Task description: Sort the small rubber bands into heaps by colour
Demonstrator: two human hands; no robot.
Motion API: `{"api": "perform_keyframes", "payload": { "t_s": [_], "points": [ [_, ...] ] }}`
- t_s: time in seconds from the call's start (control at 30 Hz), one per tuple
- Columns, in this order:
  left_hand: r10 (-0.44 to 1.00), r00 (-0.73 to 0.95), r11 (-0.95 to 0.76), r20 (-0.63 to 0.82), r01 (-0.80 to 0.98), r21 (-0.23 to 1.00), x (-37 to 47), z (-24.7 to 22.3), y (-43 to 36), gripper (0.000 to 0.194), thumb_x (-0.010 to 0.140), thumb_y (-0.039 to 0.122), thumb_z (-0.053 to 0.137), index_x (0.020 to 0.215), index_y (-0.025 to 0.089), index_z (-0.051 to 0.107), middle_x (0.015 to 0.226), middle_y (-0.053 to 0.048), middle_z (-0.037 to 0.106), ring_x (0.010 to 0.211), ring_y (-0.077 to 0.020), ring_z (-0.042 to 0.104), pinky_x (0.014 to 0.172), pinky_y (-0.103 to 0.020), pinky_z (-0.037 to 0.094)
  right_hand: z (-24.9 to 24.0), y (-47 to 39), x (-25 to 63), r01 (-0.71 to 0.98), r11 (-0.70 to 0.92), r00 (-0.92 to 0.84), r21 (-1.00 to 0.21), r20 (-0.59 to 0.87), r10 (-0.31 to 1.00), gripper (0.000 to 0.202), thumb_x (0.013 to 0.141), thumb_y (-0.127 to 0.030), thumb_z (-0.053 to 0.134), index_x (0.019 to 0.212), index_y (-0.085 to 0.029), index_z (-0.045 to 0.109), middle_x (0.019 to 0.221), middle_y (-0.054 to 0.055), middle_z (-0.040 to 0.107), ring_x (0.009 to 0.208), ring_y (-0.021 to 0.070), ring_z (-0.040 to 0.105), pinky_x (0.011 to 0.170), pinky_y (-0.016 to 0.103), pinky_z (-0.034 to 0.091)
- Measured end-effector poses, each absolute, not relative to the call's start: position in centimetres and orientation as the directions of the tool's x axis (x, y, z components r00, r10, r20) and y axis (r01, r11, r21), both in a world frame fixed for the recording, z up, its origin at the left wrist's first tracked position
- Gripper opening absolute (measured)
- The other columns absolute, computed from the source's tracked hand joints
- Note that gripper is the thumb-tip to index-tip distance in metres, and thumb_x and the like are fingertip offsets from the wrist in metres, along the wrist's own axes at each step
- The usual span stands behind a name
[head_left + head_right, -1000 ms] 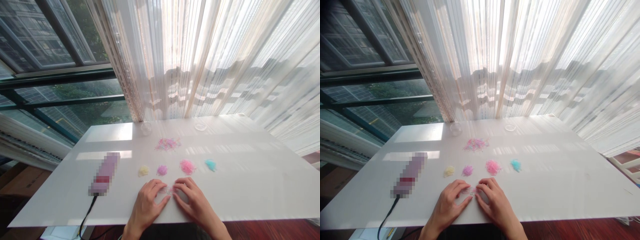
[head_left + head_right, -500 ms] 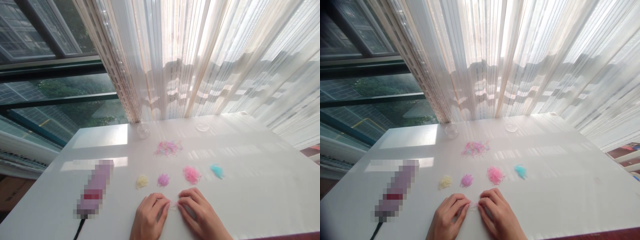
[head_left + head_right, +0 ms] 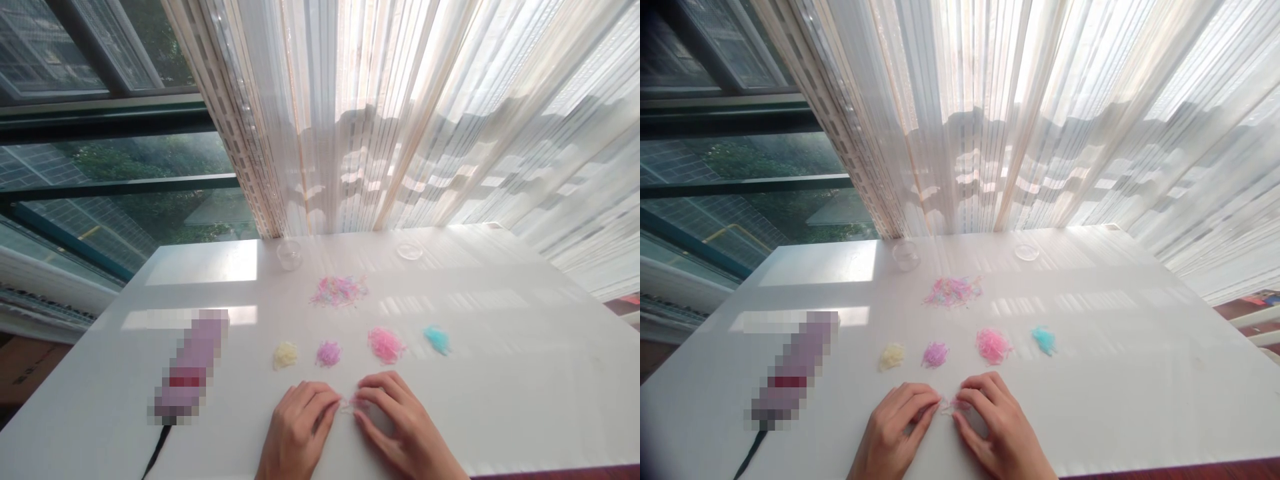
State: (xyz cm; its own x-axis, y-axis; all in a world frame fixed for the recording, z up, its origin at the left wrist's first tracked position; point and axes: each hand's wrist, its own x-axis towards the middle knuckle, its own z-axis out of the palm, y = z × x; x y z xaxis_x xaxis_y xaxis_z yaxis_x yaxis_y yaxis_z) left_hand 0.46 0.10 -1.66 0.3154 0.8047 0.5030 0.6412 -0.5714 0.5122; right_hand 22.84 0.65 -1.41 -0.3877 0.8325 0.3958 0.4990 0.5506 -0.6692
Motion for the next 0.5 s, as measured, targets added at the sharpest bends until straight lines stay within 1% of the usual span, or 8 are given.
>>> {"api": "perform_keyframes", "payload": {
  "t_s": [0.17, 0.33, 0.4, 0.5],
  "points": [
    [0.81, 0.305, -0.566, 0.501, 0.631, 0.53, 0.4, -1.4, 0.1, 0.018, 0.107, 0.017, 0.053, 0.101, 0.022, 0.069, 0.086, -0.003, 0.077, 0.072, -0.0179, 0.071, 0.066, -0.029, 0.053, -1.1, 0.4, 22.7, 0.5, 0.552, -0.375, -0.668, 0.407, 0.833, 0.019, 0.101, -0.016, 0.062, 0.116, -0.025, 0.069, 0.107, 0.009, 0.073, 0.098, 0.0238, 0.071, 0.083, 0.035, 0.065],
    [0.821, 0.277, -0.55, 0.499, 0.618, 0.562, 0.5, -1.0, -0.1, 0.016, 0.103, 0.013, 0.055, 0.109, 0.021, 0.067, 0.087, -0.002, 0.076, 0.064, -0.0163, 0.066, 0.065, -0.029, 0.054, -1.1, 0.1, 21.7, 0.512, 0.569, -0.373, -0.643, 0.43, 0.822, 0.02, 0.101, -0.014, 0.061, 0.118, -0.023, 0.068, 0.114, 0.012, 0.07, 0.105, 0.0259, 0.069, 0.087, 0.038, 0.065],
    [0.823, 0.276, -0.548, 0.496, 0.614, 0.568, 0.5, -1.0, -0.2, 0.021, 0.101, 0.009, 0.054, 0.113, 0.021, 0.066, 0.089, -0.003, 0.075, 0.067, -0.017, 0.067, 0.067, -0.029, 0.054, -1.1, 0.1, 21.3, 0.515, 0.565, -0.378, -0.644, 0.421, 0.825, 0.02, 0.101, -0.014, 0.061, 0.119, -0.023, 0.067, 0.116, 0.012, 0.069, 0.107, 0.0265, 0.068, 0.088, 0.039, 0.065],
    [0.822, 0.268, -0.546, 0.502, 0.621, 0.563, 0.4, -1.0, -0.4, 0.029, 0.098, 0.004, 0.05, 0.117, 0.021, 0.065, 0.095, -0.005, 0.075, 0.08, -0.0194, 0.07, 0.073, -0.03, 0.056, -1.1, 0.2, 21.0, 0.525, 0.545, -0.369, -0.654, 0.402, 0.838, 0.019, 0.102, -0.014, 0.06, 0.119, -0.022, 0.066, 0.115, 0.012, 0.069, 0.107, 0.027, 0.067, 0.088, 0.041, 0.065]
  ]
}}
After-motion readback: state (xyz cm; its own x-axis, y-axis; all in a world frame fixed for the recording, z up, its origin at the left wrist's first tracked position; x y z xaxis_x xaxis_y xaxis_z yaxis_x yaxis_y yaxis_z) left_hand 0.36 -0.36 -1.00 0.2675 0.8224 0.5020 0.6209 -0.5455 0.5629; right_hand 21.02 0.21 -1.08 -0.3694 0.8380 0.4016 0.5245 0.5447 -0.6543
